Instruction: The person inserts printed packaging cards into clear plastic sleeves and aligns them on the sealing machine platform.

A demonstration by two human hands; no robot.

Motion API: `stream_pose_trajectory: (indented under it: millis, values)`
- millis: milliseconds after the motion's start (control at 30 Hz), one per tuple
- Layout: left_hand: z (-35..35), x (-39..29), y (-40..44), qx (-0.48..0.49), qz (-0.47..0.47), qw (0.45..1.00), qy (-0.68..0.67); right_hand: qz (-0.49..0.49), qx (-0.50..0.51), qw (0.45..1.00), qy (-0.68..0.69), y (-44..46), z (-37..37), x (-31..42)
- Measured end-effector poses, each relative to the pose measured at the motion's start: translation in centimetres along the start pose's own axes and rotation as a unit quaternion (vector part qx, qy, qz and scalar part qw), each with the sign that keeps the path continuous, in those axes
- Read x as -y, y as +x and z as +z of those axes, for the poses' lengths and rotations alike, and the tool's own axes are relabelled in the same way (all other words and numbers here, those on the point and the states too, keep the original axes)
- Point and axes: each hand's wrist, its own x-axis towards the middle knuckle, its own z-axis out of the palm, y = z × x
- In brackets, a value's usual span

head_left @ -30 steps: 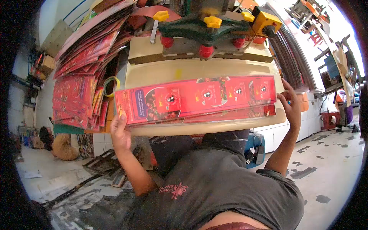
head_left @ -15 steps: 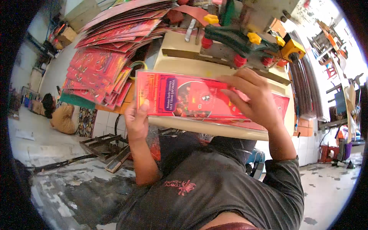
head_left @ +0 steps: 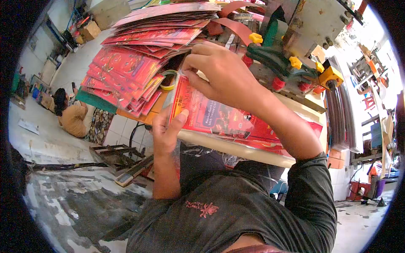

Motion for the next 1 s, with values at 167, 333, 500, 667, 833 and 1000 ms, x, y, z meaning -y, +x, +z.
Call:
stream_pose_trajectory:
  millis: [167, 333, 500, 667, 833, 1000]
  values:
    - [-0.2, -0.2, -0.2, 0.001, -0.031, 0.997, 0.065, 0.017, -0.041, 0.998, -0.051, 0.2, 0.8, 0.7]
    - [-0.5, -0.1, 0.0, 0.037, -0.006, 0.999, 0.034, 0.031, -0.135, 0.988, -0.067, -0.3, 1.2, 1.2]
    - [-1.0, 1.2, -0.5, -0.026, 0.013, 0.998, 0.061, 0.081, -0.199, 0.972, -0.095, -0.6, -0.2, -0.3]
    - [-2.2, 1.7, -0.2, -0.046, 0.037, 0.998, -0.035, 0.118, -0.222, 0.963, -0.094, -2.6, -4.1, -1.1]
    - [-7.5, 6.5, -0.1, -0.067, 0.065, 0.995, -0.032, 0.122, -0.066, 0.908, 0.394, -6.9, -7.6, 3.1]
    - [-5.4, 3.7, 1.1, 0.09, 0.118, 0.988, 0.033, 0.059, 0.005, 0.906, 0.418, -11.2, -9.6, 3.7]
